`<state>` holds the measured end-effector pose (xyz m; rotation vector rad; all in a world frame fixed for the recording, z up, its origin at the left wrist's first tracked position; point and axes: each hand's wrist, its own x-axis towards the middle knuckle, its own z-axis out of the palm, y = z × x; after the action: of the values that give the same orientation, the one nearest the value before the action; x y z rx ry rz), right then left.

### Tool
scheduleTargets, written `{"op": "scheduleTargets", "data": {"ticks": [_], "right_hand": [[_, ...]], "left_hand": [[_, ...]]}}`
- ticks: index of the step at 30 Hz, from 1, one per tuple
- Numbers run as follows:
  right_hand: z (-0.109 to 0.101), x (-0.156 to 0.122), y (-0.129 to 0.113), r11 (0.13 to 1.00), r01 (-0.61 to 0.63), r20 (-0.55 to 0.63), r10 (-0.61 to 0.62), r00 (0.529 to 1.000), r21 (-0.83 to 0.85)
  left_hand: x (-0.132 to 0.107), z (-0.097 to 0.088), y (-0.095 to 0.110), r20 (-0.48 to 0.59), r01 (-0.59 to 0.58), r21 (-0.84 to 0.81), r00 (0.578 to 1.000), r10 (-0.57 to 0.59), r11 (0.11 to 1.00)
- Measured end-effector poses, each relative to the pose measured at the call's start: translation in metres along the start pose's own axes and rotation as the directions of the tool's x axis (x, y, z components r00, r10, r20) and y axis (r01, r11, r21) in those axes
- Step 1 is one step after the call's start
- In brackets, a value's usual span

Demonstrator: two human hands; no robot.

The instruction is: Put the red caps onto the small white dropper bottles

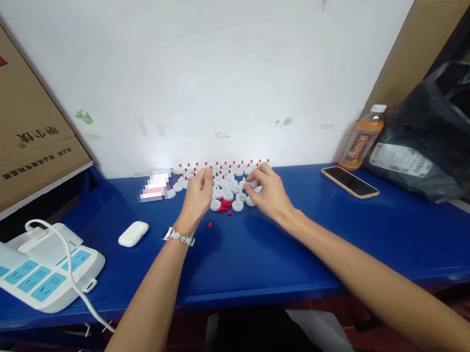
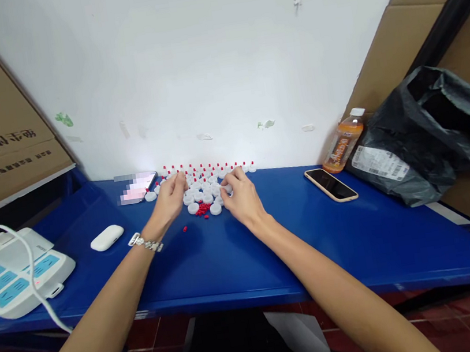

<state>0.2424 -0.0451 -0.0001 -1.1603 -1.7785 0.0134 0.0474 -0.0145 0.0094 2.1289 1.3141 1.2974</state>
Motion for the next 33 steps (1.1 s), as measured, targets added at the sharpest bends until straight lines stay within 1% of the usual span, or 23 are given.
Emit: {"op": "scheduleTargets", "data": {"ticks": [1, 4, 6, 9, 10, 11, 12, 14, 16, 17, 18, 20, 22, 25, 26, 27, 28, 30, 32, 33], "right_hand": [[-0.001, 0.001, 0.004, 0.999, -0.037, -0.019, 0.037, 0.999, 0.006], [-0.002, 0.004, 0.007, 0.987, -0.140, -0.022, 0.142, 0.990, 0.079], [-0.002, 0.004, 0.004, 0.981, -0.150, -0.020, 0.154, 0.988, 0.127], [-0.004, 0.002, 0.000, 0.984, -0.120, -0.032, 0.125, 0.992, 0.132], [-0.005, 0.000, 0.000, 0.983, -0.123, -0.006, 0.125, 0.992, 0.133], [-0.006, -0.002, 0.000, 0.980, -0.132, 0.045, 0.127, 0.991, 0.146], [-0.008, -0.004, 0.001, 0.974, -0.147, 0.119, 0.128, 0.985, 0.171], [-0.010, -0.008, 0.003, 0.950, -0.195, 0.290, 0.121, 0.949, 0.243], [-0.010, -0.012, 0.005, 0.922, -0.250, 0.423, 0.109, 0.900, 0.295], [-0.010, -0.013, 0.006, 0.913, -0.270, 0.465, 0.104, 0.879, 0.305], [-0.010, -0.014, 0.006, 0.910, -0.284, 0.497, 0.104, 0.861, 0.301], [-0.009, -0.014, 0.007, 0.924, -0.289, 0.542, 0.113, 0.833, 0.251], [-0.008, -0.013, 0.009, 0.950, -0.266, 0.562, 0.131, 0.816, 0.165], [-0.006, -0.012, 0.012, 0.973, -0.224, 0.538, 0.162, 0.827, 0.053], [-0.006, -0.012, 0.013, 0.975, -0.219, 0.527, 0.170, 0.833, 0.032], [-0.006, -0.011, 0.013, 0.976, -0.216, 0.516, 0.177, 0.838, 0.017], [-0.006, -0.011, 0.012, 0.977, -0.212, 0.502, 0.180, 0.846, 0.006], [-0.007, -0.011, 0.008, 0.985, -0.171, 0.452, 0.160, 0.878, -0.017], [-0.007, -0.012, 0.001, 0.996, -0.072, 0.386, 0.090, 0.918, -0.059], [-0.006, -0.013, -0.003, 0.996, -0.005, 0.366, 0.036, 0.930, -0.086]], "left_hand": [[0.002, -0.002, -0.005, 0.030, -0.013, 0.030, 0.999, 0.012, 0.999], [0.003, -0.002, -0.019, 0.159, -0.163, 0.155, 0.978, 0.138, 0.974], [0.003, 0.000, -0.024, 0.237, -0.222, 0.212, 0.957, 0.170, 0.952], [0.001, 0.001, -0.024, 0.285, -0.232, 0.265, 0.946, 0.154, 0.936], [0.000, 0.000, -0.024, 0.282, -0.227, 0.268, 0.948, 0.150, 0.936], [-0.001, -0.002, -0.023, 0.274, -0.220, 0.259, 0.950, 0.147, 0.940], [-0.001, -0.003, -0.022, 0.266, -0.207, 0.241, 0.954, 0.141, 0.948], [-0.001, -0.009, -0.019, 0.264, -0.155, 0.176, 0.959, 0.105, 0.972], [-0.002, -0.017, -0.018, 0.306, -0.062, 0.098, 0.952, 0.029, 0.993], [-0.002, -0.022, -0.018, 0.347, -0.003, 0.062, 0.938, -0.019, 0.998], [-0.002, -0.027, -0.017, 0.400, 0.055, 0.037, 0.914, -0.065, 0.998], [-0.004, -0.038, -0.018, 0.530, 0.176, 0.009, 0.834, -0.154, 0.984], [-0.006, -0.046, -0.017, 0.598, 0.255, 0.012, 0.773, -0.211, 0.967], [-0.010, -0.050, -0.012, 0.647, 0.348, 0.082, 0.694, -0.316, 0.934], [-0.011, -0.049, -0.011, 0.649, 0.359, 0.119, 0.677, -0.347, 0.926], [-0.012, -0.047, -0.009, 0.643, 0.353, 0.158, 0.672, -0.367, 0.922], [-0.012, -0.044, -0.008, 0.635, 0.329, 0.190, 0.678, -0.372, 0.925], [-0.012, -0.040, -0.007, 0.628, 0.260, 0.216, 0.701, -0.338, 0.941], [-0.013, -0.036, -0.007, 0.641, 0.212, 0.185, 0.714, -0.281, 0.960], [-0.013, -0.034, -0.008, 0.650, 0.204, 0.158, 0.715, -0.257, 0.966]]}}
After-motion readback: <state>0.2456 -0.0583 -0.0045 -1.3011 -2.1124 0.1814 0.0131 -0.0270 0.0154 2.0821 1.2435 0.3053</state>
